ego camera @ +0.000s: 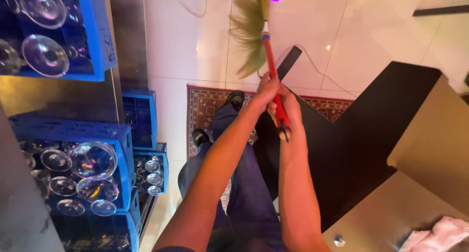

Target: Sweeping the floor with a broom and dustpan in a restaurant setting.

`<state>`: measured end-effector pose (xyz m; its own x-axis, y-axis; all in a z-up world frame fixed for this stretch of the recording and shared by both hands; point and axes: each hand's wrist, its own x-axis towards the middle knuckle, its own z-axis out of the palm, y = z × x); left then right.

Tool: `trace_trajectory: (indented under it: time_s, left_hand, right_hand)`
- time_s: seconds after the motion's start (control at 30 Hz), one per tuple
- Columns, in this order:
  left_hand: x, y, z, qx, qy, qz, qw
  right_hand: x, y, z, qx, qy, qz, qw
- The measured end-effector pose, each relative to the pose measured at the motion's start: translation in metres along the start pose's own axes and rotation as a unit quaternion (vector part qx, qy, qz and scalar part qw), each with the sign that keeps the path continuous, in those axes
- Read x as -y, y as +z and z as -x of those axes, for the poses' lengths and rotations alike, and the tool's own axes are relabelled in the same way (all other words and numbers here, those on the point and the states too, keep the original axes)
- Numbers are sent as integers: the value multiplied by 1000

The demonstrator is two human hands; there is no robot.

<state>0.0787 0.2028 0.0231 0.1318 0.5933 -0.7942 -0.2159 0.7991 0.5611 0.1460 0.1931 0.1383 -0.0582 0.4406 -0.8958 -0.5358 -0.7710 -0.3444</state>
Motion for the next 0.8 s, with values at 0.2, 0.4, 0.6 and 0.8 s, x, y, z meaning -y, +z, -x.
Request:
trace_trajectory:
  time_s: [0.2, 0.4, 0.6, 0.8]
  left_hand:
    - [-48, 0, 73, 2, 24, 46, 999]
    - [-8, -67, 89, -113, 176, -66, 976]
    - [-84, -131, 66, -168, 38, -8, 985]
    - [-68, -136, -13, -129, 9, -34, 991]
  right_hand:
    - [14, 48, 83, -18, -40, 14, 999]
    - [2, 100, 122, 83, 6, -48, 995]
    - [-24, 127, 30, 163, 49, -66, 983]
    - [-29, 94, -74, 102, 161, -83, 978]
